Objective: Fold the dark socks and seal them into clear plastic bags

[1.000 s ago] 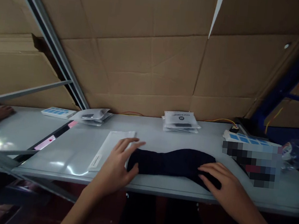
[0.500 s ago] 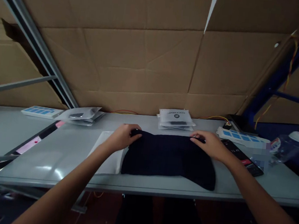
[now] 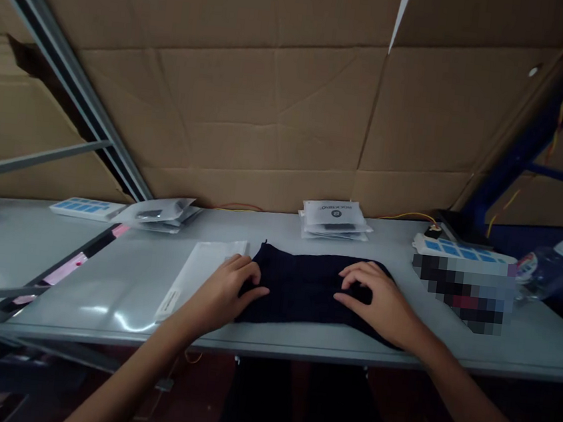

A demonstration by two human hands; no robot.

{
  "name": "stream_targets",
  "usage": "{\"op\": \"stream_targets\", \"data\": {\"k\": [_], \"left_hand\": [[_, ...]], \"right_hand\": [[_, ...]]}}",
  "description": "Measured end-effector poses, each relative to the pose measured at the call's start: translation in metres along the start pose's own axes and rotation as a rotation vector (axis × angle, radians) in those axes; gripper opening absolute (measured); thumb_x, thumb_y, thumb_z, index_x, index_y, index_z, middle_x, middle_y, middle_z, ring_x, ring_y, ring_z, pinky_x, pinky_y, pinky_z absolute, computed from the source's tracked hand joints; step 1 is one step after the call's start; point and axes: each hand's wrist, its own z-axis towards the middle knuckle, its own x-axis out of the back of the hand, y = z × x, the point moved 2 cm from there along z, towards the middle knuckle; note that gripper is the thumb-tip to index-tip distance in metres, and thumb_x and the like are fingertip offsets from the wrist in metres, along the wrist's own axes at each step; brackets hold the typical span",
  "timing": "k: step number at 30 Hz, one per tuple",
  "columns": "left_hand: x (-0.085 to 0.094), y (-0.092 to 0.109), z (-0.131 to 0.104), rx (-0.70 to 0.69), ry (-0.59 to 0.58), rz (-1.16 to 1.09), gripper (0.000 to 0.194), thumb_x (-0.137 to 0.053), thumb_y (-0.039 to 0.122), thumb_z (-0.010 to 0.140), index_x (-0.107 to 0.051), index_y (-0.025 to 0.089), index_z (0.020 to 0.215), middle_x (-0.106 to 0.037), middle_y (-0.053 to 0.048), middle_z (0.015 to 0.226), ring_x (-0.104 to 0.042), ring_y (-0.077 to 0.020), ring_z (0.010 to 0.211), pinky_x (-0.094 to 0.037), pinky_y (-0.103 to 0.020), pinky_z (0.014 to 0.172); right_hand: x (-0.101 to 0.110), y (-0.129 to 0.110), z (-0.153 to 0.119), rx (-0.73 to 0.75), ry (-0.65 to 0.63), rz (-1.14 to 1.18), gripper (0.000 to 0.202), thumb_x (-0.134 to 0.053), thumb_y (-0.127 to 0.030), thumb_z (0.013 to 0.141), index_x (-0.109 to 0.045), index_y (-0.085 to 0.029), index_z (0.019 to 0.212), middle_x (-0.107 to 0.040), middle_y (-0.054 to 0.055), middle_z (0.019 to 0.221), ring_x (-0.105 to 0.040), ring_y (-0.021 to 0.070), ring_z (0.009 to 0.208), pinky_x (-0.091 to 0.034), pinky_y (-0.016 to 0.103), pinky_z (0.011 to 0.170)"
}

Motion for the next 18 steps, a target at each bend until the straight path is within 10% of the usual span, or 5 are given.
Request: {"op": "stream_targets", "data": {"k": [5,10,18], "left_hand": [[0.005,0.024,-0.051,-0.066,-0.018,-0.124,0.013,-0.069,0.031,0.098,-0.059,0.023,0.098,-0.066,-0.003,0.098,-0.063,-0.0184,0.085,-0.052,-0.029,0.076],[-0.036,0.022,-0.104,-0.137,0.147,-0.07,0.038,-0.041,0.001,0.096,-0.068,0.024,0.109,-0.069,-0.009,0.111,-0.068,-0.0214,0.104,-0.057,-0.032,0.089],[-0.027,0.022,-0.103,-0.066,0.142,-0.175,0.032,-0.051,0.006,0.095,-0.071,0.027,0.107,-0.074,-0.004,0.116,-0.073,-0.0185,0.108,-0.059,-0.026,0.093]], "right_hand": [[0.005,-0.013,-0.058,-0.067,-0.068,0.129,0.006,-0.07,-0.025,0.093,-0.067,-0.027,0.097,-0.074,0.005,0.124,-0.07,0.0259,0.118,-0.056,0.043,0.104],[-0.026,0.001,-0.109,0.028,-0.121,0.016,0.054,-0.058,-0.001,0.084,-0.071,-0.034,0.125,-0.064,0.003,0.145,-0.059,0.0255,0.139,-0.048,0.047,0.119],[-0.017,0.003,-0.103,0.104,-0.054,0.053,0.05,-0.049,-0.001,0.093,-0.072,-0.033,0.124,-0.072,0.001,0.134,-0.061,0.0213,0.136,-0.052,0.043,0.115]]}}
